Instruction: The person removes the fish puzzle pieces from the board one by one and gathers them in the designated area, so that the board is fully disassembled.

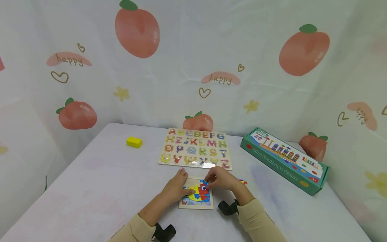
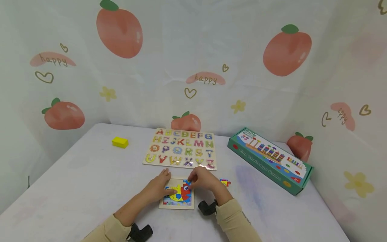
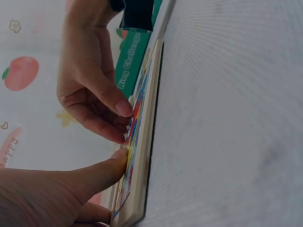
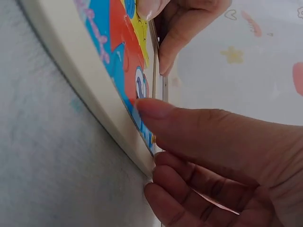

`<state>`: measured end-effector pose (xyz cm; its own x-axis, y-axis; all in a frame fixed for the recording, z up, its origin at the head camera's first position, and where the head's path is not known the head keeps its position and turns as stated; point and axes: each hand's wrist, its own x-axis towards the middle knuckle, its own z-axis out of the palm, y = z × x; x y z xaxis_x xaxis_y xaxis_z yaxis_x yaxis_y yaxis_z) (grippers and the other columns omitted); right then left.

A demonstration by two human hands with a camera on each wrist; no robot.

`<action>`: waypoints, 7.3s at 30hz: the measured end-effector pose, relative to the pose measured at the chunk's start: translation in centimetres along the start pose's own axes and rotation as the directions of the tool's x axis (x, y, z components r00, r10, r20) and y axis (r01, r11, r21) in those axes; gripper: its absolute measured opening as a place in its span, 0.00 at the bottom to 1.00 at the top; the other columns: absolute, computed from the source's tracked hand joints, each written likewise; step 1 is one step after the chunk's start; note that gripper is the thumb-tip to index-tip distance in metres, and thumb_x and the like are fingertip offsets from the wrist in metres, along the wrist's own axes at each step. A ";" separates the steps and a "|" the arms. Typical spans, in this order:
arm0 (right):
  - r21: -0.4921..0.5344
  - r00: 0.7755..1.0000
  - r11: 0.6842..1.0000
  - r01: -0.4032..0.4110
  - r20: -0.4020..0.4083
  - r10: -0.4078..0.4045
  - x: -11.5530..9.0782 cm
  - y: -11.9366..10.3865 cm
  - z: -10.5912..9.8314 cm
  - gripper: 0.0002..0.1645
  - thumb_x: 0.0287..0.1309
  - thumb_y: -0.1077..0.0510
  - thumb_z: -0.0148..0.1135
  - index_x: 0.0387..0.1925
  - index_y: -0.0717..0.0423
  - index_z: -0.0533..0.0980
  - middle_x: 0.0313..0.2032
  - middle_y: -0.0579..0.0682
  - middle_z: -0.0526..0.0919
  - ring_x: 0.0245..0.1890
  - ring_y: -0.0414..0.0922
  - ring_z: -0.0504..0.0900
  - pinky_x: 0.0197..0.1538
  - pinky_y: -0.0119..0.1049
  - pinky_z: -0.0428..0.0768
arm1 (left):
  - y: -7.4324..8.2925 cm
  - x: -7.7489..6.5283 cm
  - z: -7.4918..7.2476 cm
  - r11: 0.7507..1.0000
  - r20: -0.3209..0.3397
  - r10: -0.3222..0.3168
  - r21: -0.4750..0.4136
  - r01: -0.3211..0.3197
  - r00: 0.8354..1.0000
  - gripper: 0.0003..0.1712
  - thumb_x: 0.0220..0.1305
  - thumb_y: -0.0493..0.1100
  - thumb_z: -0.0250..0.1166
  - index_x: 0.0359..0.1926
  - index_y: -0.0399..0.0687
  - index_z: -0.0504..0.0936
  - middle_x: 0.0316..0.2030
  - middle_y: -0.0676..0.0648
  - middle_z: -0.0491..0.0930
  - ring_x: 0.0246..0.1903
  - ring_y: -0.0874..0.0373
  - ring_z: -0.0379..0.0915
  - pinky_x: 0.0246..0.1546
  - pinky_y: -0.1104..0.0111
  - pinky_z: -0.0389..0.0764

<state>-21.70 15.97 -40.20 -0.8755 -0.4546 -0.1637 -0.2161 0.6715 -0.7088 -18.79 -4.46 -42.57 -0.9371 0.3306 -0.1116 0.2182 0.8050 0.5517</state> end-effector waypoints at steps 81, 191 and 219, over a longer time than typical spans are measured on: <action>0.256 0.993 0.964 -0.069 -0.079 0.093 -6.7 10.2 -8.2 0.20 0.56 0.52 0.63 0.41 0.65 0.77 0.30 0.45 0.81 0.29 0.39 0.78 0.37 0.31 0.80 | 0.1 -0.2 0.1 1.000 -0.031 0.002 -0.015 -0.003 1.000 0.44 0.51 0.50 0.70 0.62 0.28 0.65 0.68 0.32 0.56 0.69 0.40 0.50 0.64 0.48 0.63; 0.091 0.973 0.990 0.110 0.194 -0.126 3.2 -2.3 0.9 0.08 0.51 0.60 0.68 0.34 0.58 0.82 0.27 0.46 0.82 0.27 0.39 0.75 0.34 0.27 0.77 | -2.0 -1.9 -1.4 0.987 0.093 0.118 -0.121 -0.107 0.989 0.46 0.52 0.51 0.70 0.66 0.34 0.61 0.70 0.37 0.53 0.70 0.41 0.46 0.66 0.45 0.56; 0.042 0.976 0.998 0.047 0.209 -0.055 2.9 -2.9 2.8 0.05 0.49 0.64 0.68 0.27 0.58 0.77 0.22 0.45 0.76 0.22 0.38 0.71 0.28 0.26 0.74 | -2.0 -2.1 -1.3 0.988 0.100 0.106 -0.127 -0.093 0.989 0.47 0.52 0.50 0.70 0.67 0.33 0.60 0.70 0.36 0.52 0.71 0.41 0.44 0.67 0.46 0.55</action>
<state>-22.35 11.07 -40.55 -0.7527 -0.6031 -0.2641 -0.2391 0.6241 -0.7439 -17.66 -7.37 -42.30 -0.8769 0.4615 -0.1344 0.2680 0.7015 0.6604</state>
